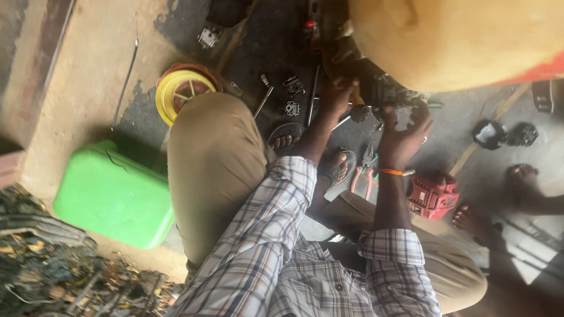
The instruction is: The person sits on a low stool and uses a wrench to tighten bolts on the engine of a yellow and red motorized vehicle. They manipulate the tool with both hands to secure components near the fuel tank.
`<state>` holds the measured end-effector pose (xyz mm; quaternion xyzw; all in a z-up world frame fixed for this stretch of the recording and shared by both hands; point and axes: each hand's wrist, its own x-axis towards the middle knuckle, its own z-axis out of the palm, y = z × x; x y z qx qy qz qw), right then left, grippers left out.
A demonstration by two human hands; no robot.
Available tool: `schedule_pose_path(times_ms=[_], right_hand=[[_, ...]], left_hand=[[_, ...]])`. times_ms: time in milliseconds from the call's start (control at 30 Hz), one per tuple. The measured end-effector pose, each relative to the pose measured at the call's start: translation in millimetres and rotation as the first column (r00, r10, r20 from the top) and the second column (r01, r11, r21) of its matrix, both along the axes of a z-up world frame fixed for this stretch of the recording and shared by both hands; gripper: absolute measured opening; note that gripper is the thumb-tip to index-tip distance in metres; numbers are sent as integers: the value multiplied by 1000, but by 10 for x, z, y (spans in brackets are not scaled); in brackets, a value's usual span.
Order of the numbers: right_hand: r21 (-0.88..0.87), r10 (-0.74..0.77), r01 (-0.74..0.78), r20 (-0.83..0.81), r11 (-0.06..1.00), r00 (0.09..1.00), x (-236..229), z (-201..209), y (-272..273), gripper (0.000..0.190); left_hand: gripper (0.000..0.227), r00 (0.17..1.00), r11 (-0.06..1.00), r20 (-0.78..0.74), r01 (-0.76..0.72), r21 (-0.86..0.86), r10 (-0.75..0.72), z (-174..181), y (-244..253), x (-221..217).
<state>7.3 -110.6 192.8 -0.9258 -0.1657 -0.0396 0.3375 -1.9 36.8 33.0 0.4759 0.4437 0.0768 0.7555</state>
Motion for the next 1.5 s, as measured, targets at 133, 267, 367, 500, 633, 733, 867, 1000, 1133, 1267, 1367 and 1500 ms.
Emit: schedule_pose_path(times_ms=[133, 267, 367, 500, 633, 733, 867, 1000, 1133, 1267, 1367, 1500], right_hand=[[-208, 109, -84, 111, 974, 988, -108, 150, 296, 104], [-378, 82, -62, 37, 924, 996, -5, 153, 464, 106], [-425, 65, -44, 36, 904, 997, 47, 112, 516, 106], [-467, 65, -19, 82, 884, 995, 65, 79, 532, 101], [-450, 53, -13, 75, 893, 996, 90, 58, 543, 101], [-380, 26, 7, 82, 925, 996, 107, 63, 570, 92], [-402, -4, 23, 49, 915, 999, 85, 102, 625, 65], [-401, 0, 22, 55, 916, 999, 80, 150, 628, 50], [-376, 1, 22, 61, 926, 998, 87, 163, 653, 45], [-472, -84, 44, -64, 881, 994, 96, 248, 699, 44], [-454, 90, -72, 19, 888, 996, 66, 327, 605, 77], [-382, 191, -189, -34, 905, 981, 116, 510, 356, 94]], left_hand=[[37, 996, 962, 76, -29, -273, 52, 7, -78, 25], [38, 994, 953, 91, -31, -302, 61, 41, -68, 72], [36, 991, 959, 112, -46, -280, 80, 10, -93, 121], [30, 982, 939, 166, -28, -343, 90, -88, -115, 231], [25, 981, 924, 192, 41, -379, 35, -195, -47, 300], [26, 986, 922, 156, 107, -371, -51, -171, 14, 319], [24, 983, 936, 82, 180, -303, -163, -2, 133, 290], [23, 972, 925, 132, 227, -305, -195, 117, 196, 222], [27, 965, 920, 104, 263, -292, -243, 66, 216, 233], [37, 980, 916, 79, 199, -349, -183, 108, 174, 312], [53, 990, 965, 26, 141, -219, -139, 220, 39, 249], [92, 990, 949, -95, 74, -306, -108, 444, 124, 288]])
